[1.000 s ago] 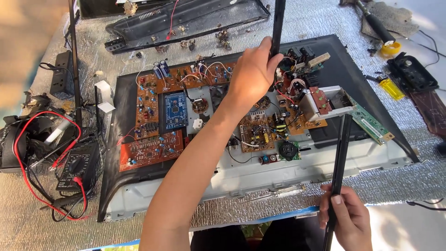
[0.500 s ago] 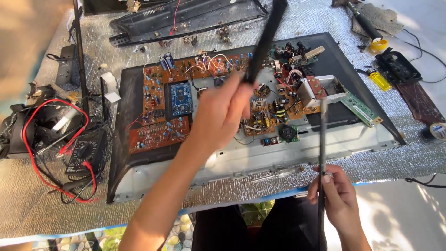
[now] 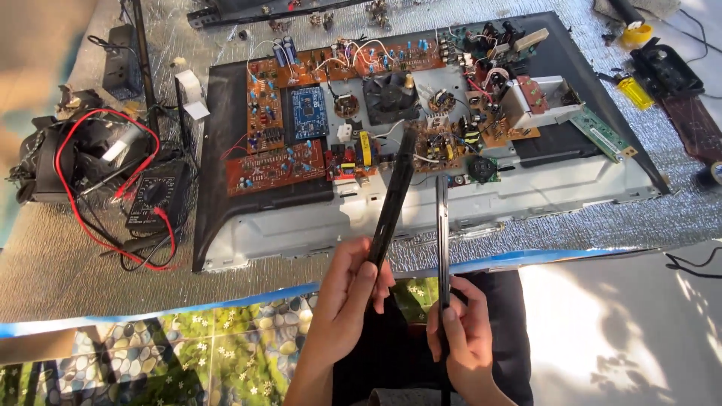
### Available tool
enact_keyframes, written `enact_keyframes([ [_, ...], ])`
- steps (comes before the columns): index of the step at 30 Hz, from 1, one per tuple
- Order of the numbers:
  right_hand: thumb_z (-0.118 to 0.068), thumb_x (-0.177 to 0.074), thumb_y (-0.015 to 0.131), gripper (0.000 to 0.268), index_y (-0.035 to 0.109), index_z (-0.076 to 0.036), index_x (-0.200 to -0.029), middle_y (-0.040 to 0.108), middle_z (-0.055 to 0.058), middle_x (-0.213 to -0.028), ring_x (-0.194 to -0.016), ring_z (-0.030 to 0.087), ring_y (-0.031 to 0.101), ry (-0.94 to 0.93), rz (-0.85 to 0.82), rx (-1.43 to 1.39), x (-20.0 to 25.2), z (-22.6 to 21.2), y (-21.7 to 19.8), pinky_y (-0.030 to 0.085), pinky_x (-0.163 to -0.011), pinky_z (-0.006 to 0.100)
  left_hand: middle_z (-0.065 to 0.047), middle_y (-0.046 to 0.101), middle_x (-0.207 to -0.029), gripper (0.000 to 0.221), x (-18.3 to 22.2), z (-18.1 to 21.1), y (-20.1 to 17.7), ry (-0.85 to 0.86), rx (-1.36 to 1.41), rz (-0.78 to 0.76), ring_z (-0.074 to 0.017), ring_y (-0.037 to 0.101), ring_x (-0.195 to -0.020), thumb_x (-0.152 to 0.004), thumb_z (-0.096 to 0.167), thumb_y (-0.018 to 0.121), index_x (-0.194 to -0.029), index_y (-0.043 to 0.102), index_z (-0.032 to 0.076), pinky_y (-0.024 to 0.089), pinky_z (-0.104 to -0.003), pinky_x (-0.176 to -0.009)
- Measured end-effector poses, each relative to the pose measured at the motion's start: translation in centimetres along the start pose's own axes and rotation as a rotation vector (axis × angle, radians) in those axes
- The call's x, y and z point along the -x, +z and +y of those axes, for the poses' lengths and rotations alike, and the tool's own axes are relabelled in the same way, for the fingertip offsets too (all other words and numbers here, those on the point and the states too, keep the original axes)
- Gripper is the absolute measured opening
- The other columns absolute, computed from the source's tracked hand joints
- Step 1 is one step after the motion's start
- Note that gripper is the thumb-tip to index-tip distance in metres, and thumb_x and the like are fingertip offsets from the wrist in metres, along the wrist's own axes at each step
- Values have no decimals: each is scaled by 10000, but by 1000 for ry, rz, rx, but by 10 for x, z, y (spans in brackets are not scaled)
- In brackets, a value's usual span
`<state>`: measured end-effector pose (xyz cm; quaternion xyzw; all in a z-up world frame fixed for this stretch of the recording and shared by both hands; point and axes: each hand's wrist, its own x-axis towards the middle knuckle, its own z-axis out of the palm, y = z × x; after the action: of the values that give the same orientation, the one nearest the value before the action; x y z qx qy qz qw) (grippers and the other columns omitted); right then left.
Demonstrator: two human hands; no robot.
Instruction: Repairing a broken plastic frame by aligning the pieces and securing the joint with electrical tape.
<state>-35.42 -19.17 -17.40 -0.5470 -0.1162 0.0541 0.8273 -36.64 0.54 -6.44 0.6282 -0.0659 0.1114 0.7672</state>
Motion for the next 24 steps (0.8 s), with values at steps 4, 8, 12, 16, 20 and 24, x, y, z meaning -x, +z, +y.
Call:
enact_keyframes([
  [4, -160, -1050, 469, 445, 367, -39, -1466, 603, 116, -729, -349, 160, 446, -79, -96, 88, 2, -15, 6, 430, -354, 265, -90, 711, -849, 366, -3, 17, -1, 35, -260, 101, -122, 606, -564, -1077, 263, 440, -1337, 560, 35, 480, -256, -448],
  [8, -169, -1037, 490, 449, 395, -47, -1459, 653, 140, -720, -376, 194, 530, -30, -111, 174, 4, -21, 5, 472, -367, 290, -38, 581, -967, 290, -4, 26, -1, 228, -461, 122, -135, 629, -702, -1073, 179, 523, -1323, 651, 105, 532, -279, -645],
  [12, -182, -1017, 513, 451, 460, -31, -1438, 679, 133, -727, -402, 213, 560, 82, -65, 255, 5, -23, 9, 519, -397, 319, -17, 768, -969, 142, -3, 32, 4, 57, -571, 10, -170, 753, -860, -951, 148, 669, -1078, 733, 138, 560, -283, -719],
  [16, -253, -1053, 440, 271, 487, -13, -1169, 629, 192, -694, -442, 241, 545, 102, -76, 164, 6, -15, 4, 504, -434, 351, -10, 781, -919, 359, -3, 21, 2, -57, -859, -168, -253, 757, -774, -940, 237, 754, -1191, 521, 130, 527, -390, -642],
  [20, -615, -1007, 489, 620, 480, -12, -1151, 661, 249, -638, -494, 313, 650, 177, -197, -47, -8, -15, -9, 533, -534, 381, 86, 794, -911, 362, -10, 36, 4, -223, -941, -320, -233, 741, -768, -926, 337, 750, -1189, 549, 190, 480, -390, -638],
  [24, -317, -1090, 424, 323, 530, -14, -1129, 631, 156, -572, -452, 220, 616, 71, -303, 63, -19, -47, 16, 552, -538, 349, 87, 755, -892, 334, 0, 35, 1, -269, -1015, -327, -190, 735, -774, -949, 400, 713, -1191, 568, 221, 475, -386, -621],
])
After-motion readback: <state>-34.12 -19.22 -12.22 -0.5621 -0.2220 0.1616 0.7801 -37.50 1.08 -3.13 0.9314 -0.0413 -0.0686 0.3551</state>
